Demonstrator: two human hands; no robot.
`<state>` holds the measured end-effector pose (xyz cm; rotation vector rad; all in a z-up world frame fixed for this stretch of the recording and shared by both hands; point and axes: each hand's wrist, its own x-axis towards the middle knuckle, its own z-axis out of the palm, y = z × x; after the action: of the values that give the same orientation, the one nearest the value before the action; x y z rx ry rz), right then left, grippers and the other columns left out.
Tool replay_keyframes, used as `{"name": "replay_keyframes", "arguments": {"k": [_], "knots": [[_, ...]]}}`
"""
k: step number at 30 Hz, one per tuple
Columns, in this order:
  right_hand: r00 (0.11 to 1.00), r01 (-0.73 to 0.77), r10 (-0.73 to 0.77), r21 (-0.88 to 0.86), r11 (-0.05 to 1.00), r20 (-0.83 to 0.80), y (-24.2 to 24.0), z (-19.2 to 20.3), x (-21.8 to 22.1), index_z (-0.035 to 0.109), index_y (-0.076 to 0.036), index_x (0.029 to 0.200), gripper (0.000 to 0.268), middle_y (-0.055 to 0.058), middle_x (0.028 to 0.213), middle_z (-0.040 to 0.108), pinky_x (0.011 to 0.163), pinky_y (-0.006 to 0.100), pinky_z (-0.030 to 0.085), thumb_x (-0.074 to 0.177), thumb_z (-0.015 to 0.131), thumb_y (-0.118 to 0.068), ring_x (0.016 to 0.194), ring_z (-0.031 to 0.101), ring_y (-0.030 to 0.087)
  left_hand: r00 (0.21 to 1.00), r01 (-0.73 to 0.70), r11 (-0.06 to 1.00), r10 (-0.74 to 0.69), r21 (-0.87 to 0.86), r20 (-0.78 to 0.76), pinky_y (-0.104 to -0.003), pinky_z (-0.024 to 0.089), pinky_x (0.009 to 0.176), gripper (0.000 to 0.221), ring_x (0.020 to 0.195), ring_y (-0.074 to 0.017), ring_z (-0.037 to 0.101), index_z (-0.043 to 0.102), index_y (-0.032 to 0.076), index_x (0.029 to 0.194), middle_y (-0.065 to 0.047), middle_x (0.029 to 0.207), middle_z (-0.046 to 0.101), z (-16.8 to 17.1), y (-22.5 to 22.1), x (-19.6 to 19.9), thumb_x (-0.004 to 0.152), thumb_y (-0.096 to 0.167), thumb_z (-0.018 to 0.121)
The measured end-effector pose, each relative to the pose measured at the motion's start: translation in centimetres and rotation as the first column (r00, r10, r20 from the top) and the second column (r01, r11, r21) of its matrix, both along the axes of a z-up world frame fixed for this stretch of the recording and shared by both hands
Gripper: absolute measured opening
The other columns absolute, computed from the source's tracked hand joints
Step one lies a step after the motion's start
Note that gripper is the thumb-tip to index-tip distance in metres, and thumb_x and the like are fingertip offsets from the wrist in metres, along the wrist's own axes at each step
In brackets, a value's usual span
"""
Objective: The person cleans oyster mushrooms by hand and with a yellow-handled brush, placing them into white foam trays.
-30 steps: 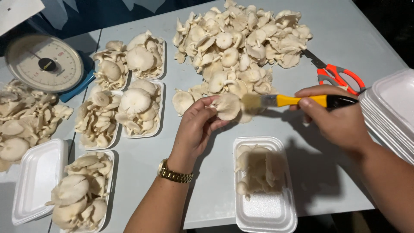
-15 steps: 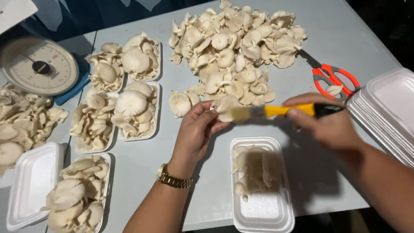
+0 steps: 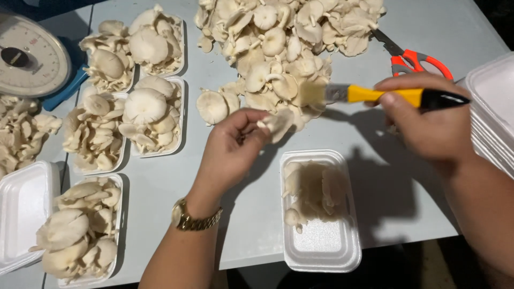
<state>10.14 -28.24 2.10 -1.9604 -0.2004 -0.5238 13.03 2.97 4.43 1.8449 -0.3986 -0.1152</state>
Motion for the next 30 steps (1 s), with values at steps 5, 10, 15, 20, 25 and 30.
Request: {"name": "replay_keyframes", "arguments": {"k": [5,10,15,20,25,30], "knots": [[0.995,0.033,-0.027,-0.061,0.998,0.1,0.0,-0.1,-0.3,0.07,0.005,0.12,0.012,0.02,0.112,0.071,0.085,0.03,0.051,0.111,0.069,-0.003,0.091,0.065,0.022,0.901,0.327,0.92,-0.372,0.215,0.222,-0.027,0.051,0.065,0.023,0.075,-0.0132,0.063,0.072,0.004,0.111,-0.007,0.097,0.076,1.1,-0.3,-1.8,0.092,0.007,0.06],[0.995,0.026,-0.012,-0.144,0.989,0.097,1.0,0.6,-0.6,0.074,0.003,0.115,0.013,0.016,0.112,0.074,0.092,0.031,0.051,0.106,0.071,-0.006,0.102,0.068,0.022,0.692,0.581,0.63,-0.715,0.515,0.094,-0.04,0.055,0.085,0.014,0.091,-0.0273,0.071,0.072,0.005,0.098,-0.009,0.096,0.073,1.1,-1.2,-2.3,0.087,0.012,0.065],[0.991,0.042,-0.021,-0.158,0.987,0.131,0.6,0.0,-0.3,0.074,0.005,0.116,0.012,0.018,0.113,0.074,0.091,0.032,0.051,0.107,0.072,-0.003,0.102,0.068,0.024,0.74,0.548,0.797,-0.604,0.255,0.296,-0.032,0.06,0.084,0.01,0.087,-0.0175,0.073,0.072,0.01,0.102,-0.004,0.096,0.075,0.4,0.5,-0.5,0.098,0.018,0.067],[0.98,0.041,-0.002,-0.188,0.981,0.2,0.4,-0.6,-0.2,0.073,0.007,0.116,0.011,0.019,0.113,0.074,0.09,0.033,0.05,0.108,0.071,-0.001,0.095,0.067,0.024,0.974,0.029,0.992,-0.056,0.125,0.217,-0.026,0.056,0.082,0.013,0.089,-0.0135,0.066,0.074,0.01,0.104,-0.004,0.102,0.071,-1.2,3.1,2.9,0.093,0.008,0.068],[0.959,0.06,0.004,-0.216,0.975,0.283,0.6,-0.4,-0.3,0.074,0.009,0.116,0.011,0.02,0.111,0.074,0.083,0.033,0.05,0.108,0.072,0.001,0.09,0.066,0.025,0.878,-0.448,0.87,0.384,0.208,0.285,-0.028,0.059,0.072,0.016,0.081,-0.0129,0.07,0.078,0.011,0.1,-0.001,0.088,0.077,-1.1,4.8,7.1,0.091,0.018,0.067],[0.965,0.061,0.004,-0.238,0.969,0.264,1.1,0.4,-0.8,0.074,0.007,0.113,0.011,0.019,0.11,0.074,0.087,0.033,0.052,0.104,0.072,0.001,0.092,0.069,0.025,0.803,-0.53,0.755,0.301,0.386,0.514,-0.037,0.057,0.067,0.025,0.083,-0.0233,0.069,0.071,0.003,0.114,-0.008,0.093,0.074,-1.5,6.1,16.4,0.092,0.009,0.061]]}}
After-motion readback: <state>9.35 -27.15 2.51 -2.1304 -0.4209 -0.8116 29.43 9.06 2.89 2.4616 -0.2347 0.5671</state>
